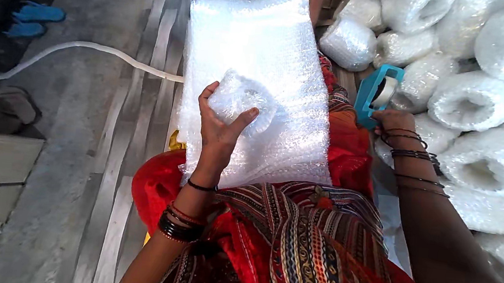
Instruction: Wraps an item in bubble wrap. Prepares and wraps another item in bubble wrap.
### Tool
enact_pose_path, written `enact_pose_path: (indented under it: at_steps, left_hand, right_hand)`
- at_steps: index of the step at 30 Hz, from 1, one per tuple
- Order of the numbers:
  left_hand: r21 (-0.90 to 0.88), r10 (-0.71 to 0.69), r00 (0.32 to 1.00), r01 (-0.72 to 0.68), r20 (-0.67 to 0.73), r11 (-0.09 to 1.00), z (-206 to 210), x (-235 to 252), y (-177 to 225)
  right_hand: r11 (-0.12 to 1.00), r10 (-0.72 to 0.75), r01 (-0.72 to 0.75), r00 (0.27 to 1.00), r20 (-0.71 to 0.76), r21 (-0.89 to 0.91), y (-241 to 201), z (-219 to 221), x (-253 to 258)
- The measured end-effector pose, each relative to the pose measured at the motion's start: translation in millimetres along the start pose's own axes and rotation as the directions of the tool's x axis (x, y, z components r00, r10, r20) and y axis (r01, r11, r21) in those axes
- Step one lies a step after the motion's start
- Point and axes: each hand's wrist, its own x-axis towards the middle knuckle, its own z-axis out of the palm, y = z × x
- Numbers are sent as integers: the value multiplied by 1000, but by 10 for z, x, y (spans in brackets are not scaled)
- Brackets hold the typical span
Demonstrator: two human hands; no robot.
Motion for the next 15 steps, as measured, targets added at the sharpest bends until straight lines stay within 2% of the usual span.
enact_pose_path:
  at_steps: [4, 6, 8, 11, 13, 15]
  left_hand:
    - [-18, 26, 1000, -26, 16, 999, 3, -20, 39]
    - [-21, 23, 1000, -23, 13, 1000, 7, -21, 56]
    - [-13, 18, 1000, -17, 15, 1000, 6, -27, 75]
    - [-3, 21, 1000, -21, 22, 1000, 0, -33, 67]
    - [0, 18, 999, -18, 29, 1000, 2, -35, 82]
    - [2, 4, 1000, -4, 24, 1000, 7, -18, 98]
  right_hand:
    - [997, -9, 6, 999, -41, -71, -51, 20, -49]
    - [1000, 7, -8, 998, -60, -18, -50, 40, -59]
    - [988, 28, -16, 997, -78, 153, -37, 58, -75]
    - [880, 119, -107, 993, 5, 462, -121, -30, -179]
    - [798, 162, -152, 986, 35, 583, -127, -55, -203]
    - [723, 138, -112, 990, 17, 682, -60, 17, -234]
